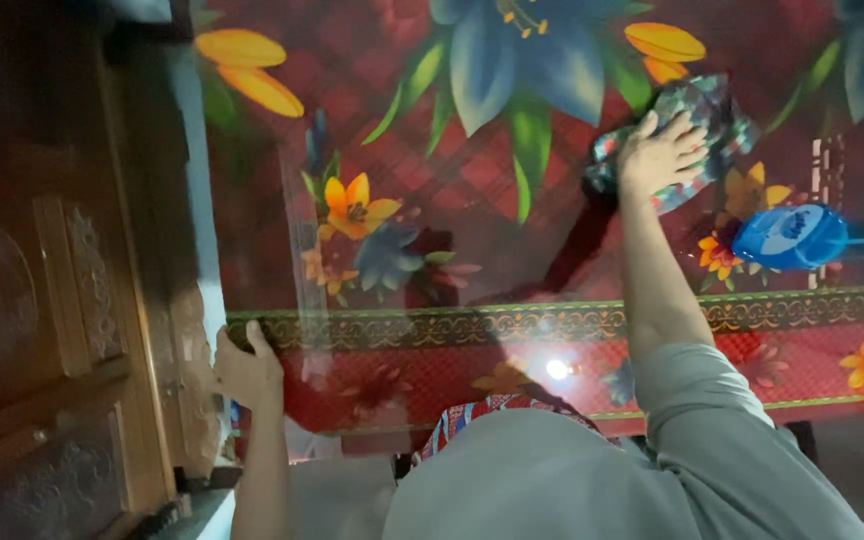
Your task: Spraying a cleaning solution and wiping down a dining table with a cloth.
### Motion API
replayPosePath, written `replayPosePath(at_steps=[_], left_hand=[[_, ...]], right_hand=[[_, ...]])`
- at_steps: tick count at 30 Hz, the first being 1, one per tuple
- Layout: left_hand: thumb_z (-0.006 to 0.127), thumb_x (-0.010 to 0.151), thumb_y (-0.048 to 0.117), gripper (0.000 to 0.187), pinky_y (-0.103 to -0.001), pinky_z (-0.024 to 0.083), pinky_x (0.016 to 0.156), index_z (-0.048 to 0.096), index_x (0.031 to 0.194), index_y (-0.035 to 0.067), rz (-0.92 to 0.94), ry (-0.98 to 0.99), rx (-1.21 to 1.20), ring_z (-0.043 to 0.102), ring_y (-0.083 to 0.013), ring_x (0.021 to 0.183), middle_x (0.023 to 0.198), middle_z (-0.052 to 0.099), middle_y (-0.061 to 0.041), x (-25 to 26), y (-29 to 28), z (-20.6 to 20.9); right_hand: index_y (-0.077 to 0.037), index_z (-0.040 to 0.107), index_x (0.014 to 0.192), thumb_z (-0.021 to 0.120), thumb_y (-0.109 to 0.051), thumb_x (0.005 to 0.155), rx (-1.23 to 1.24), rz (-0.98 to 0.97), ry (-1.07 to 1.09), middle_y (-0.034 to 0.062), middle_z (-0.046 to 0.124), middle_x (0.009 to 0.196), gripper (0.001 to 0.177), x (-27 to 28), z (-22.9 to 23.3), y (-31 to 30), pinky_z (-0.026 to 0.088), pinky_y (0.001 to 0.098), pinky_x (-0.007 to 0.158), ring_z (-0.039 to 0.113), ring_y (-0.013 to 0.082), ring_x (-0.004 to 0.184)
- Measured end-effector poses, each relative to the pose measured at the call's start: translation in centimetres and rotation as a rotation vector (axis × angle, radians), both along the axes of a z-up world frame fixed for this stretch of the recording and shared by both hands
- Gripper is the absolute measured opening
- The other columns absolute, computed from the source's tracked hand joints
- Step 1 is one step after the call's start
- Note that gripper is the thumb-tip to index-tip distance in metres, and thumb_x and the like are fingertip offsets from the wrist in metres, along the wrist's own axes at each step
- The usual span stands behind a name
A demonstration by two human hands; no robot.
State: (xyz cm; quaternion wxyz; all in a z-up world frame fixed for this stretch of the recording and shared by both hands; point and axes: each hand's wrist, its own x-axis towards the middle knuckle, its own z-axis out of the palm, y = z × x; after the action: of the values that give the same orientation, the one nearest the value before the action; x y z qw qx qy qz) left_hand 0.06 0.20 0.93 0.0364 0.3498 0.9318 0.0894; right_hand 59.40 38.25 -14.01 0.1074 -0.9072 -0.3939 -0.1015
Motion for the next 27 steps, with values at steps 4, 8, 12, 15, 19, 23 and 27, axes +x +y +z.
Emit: replayPosePath(at_steps=[4, 8, 12, 15, 19, 23, 27], left_hand=[[0.032, 0.105, 0.069, 0.086, -0.066, 0.03, 0.101, 0.055, 0.146, -0.003, 0.058, -0.125, -0.008, 0.056, -0.0502, 0.122, 0.135, 0.062, -0.03, 0.7, 1.0, 1.9], [0.026, 0.1, 0.075, 0.094, -0.067, 0.039, 0.1, 0.052, 0.148, -0.001, 0.082, -0.186, 0.0, 0.053, -0.049, 0.126, 0.14, 0.059, -0.027, 0.2, 0.8, 1.1], [0.031, 0.104, 0.069, 0.082, -0.063, 0.041, 0.092, 0.059, 0.142, 0.002, 0.029, -0.026, -0.008, 0.061, -0.0481, 0.114, 0.129, 0.067, -0.026, -0.2, 0.2, 0.0], [0.033, 0.104, 0.069, 0.077, -0.063, 0.037, 0.093, 0.059, 0.142, 0.007, 0.044, -0.019, -0.011, 0.061, -0.0469, 0.114, 0.129, 0.068, -0.023, -0.2, 0.2, -0.4], [0.034, 0.105, 0.066, 0.075, -0.063, 0.043, 0.092, 0.06, 0.141, 0.006, 0.043, -0.011, 0.005, 0.063, -0.0448, 0.113, 0.13, 0.068, -0.023, 0.0, 0.3, 0.0], [0.038, 0.106, 0.062, 0.07, -0.067, 0.04, 0.101, 0.056, 0.147, 0.008, 0.078, -0.083, -0.049, 0.056, -0.0449, 0.126, 0.138, 0.063, -0.023, -0.4, 0.3, -0.1], [0.039, 0.108, 0.06, 0.07, -0.065, 0.031, 0.105, 0.056, 0.147, 0.004, 0.016, 0.01, 0.006, 0.054, -0.0466, 0.129, 0.142, 0.06, -0.025, -0.1, 0.0, -0.3]], right_hand=[[-0.021, 0.055, 0.147, 0.041, -0.073, 0.098, -0.068, -0.011, -0.052, 0.0175, 0.047, 0.154, 0.073, -11.9, -1.0, 1.1, 0.027, 0.0696, 0.113, 0.04, 0.0488, 0.141], [-0.017, 0.047, 0.154, 0.052, -0.071, 0.101, -0.022, 0.366, -0.104, 0.0244, 0.04, 0.157, 0.075, -28.7, 0.8, -1.1, 0.029, 0.0695, 0.117, 0.033, 0.0511, 0.146], [-0.016, 0.044, 0.155, 0.055, -0.076, 0.097, -0.027, 0.845, 0.042, 0.0219, 0.04, 0.159, 0.084, -42.2, 5.7, -7.3, 0.031, 0.071, 0.115, 0.033, 0.0526, 0.147], [-0.016, 0.046, 0.154, 0.054, -0.072, 0.101, 0.16, 1.256, 0.111, 0.0219, 0.041, 0.158, 0.077, -44.2, 8.0, -10.8, 0.035, 0.0748, 0.112, 0.039, 0.054, 0.145], [-0.017, 0.06, 0.147, 0.063, -0.056, 0.105, 0.133, 1.753, 0.334, 0.0176, 0.052, 0.153, 0.058, -39.1, 10.0, -11.0, 0.027, 0.0682, 0.116, 0.039, 0.0473, 0.144], [-0.024, 0.059, 0.148, 0.056, -0.06, 0.103, -0.015, 1.67, 0.296, 0.0133, 0.051, 0.156, 0.058, -28.6, 7.0, -9.0, 0.019, 0.0613, 0.121, 0.034, 0.0455, 0.147], [-0.021, 0.051, 0.157, 0.063, -0.049, 0.108, 0.106, 1.449, 0.269, 0.0154, 0.039, 0.164, 0.058, -13.7, 5.6, -7.9, 0.02, 0.0642, 0.121, 0.03, 0.0423, 0.151]])
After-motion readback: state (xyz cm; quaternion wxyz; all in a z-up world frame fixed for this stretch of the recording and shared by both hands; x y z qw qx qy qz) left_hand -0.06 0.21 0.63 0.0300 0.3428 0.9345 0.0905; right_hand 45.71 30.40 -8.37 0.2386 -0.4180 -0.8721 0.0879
